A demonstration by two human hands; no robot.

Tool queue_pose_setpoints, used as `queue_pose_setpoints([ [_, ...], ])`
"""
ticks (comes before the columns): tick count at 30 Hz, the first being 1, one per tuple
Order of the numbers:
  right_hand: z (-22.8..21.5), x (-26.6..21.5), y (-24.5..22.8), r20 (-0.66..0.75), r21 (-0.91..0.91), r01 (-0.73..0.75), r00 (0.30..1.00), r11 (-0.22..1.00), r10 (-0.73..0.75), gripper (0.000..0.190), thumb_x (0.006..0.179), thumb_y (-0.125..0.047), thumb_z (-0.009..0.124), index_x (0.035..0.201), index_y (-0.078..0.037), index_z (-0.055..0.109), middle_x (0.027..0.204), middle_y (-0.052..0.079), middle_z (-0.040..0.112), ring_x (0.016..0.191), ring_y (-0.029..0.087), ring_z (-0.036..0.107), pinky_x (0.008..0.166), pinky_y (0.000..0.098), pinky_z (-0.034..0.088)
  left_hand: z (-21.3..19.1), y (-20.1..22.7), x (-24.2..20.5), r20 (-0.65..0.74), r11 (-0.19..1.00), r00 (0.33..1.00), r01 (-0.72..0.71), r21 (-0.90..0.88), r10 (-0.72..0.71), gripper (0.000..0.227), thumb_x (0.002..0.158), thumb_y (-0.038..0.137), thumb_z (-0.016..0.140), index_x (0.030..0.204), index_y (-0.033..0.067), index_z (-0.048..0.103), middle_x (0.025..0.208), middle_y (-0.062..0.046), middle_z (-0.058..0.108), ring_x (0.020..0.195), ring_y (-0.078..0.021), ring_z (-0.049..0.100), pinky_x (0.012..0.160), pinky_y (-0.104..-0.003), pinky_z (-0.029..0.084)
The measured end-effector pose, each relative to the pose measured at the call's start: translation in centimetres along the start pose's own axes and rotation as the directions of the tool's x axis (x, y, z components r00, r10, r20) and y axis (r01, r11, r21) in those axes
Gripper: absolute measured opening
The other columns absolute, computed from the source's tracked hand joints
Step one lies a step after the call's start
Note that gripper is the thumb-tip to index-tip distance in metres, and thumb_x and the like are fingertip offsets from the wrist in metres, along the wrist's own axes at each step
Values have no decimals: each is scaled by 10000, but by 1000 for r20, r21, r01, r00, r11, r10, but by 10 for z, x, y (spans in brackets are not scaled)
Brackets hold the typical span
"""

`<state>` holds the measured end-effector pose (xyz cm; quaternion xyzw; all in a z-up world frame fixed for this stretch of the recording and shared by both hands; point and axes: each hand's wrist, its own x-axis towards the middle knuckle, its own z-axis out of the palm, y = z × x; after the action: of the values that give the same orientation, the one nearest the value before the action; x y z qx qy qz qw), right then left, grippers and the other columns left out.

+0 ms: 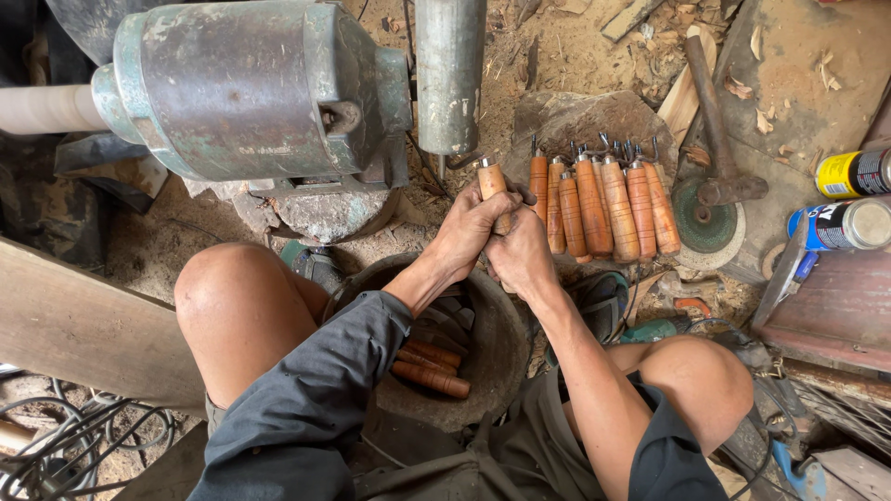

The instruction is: The person sharpens the metal tips of several wooden-handled tools using a bench grinder, then uses a power drill to drill into a wooden block.

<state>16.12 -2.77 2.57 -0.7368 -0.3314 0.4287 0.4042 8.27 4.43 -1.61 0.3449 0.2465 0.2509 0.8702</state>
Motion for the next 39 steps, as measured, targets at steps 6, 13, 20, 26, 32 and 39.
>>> queue_pose_setpoints([
  [6,-2,-17,10,35,11,-29,999,1000,29,150,861,16,603,1011,28,611,638,86,624,411,158,583,341,311,478,3,5,-20,46,994,998,38,105,-43,319,940,225,672,1148,21,543,1076,-134,695,946,-199,691,850,-359,628],
  [13,-8,-42,26,312,480,-244,945,843,96,129,870,3,616,987,24,567,724,71,635,503,158,649,435,306,571,3,12,-43,-34,972,978,209,110,-207,342,918,290,632,1151,71,510,996,-111,713,762,-223,704,542,-411,554],
  [20,9,-28,26,270,228,-81,963,970,17,56,874,-8,627,840,18,592,552,50,562,367,151,547,312,303,461,-13,-7,-34,-145,997,989,28,72,-17,202,941,129,696,1031,15,556,866,-72,643,746,-129,620,678,-303,563],
  [26,6,-16,22,258,130,-98,964,987,62,102,876,14,624,781,42,603,547,63,572,351,149,542,292,298,434,-15,-14,-26,-180,997,983,33,73,-20,159,950,103,659,1032,13,557,786,-60,591,674,-127,556,614,-308,513],
  [32,16,-16,17,218,163,-132,971,978,95,68,863,24,599,798,39,612,548,65,587,345,152,545,282,300,425,-16,-6,-26,-184,994,982,63,87,-46,167,929,113,645,1021,6,557,802,-57,629,699,-122,606,640,-299,563],
  [39,31,-17,9,186,153,-126,978,980,96,64,879,16,588,821,38,604,558,64,574,338,148,543,290,297,472,-23,4,-29,-190,986,977,119,114,-96,201,928,122,652,1037,4,531,790,-74,595,675,-147,576,601,-326,545],
])
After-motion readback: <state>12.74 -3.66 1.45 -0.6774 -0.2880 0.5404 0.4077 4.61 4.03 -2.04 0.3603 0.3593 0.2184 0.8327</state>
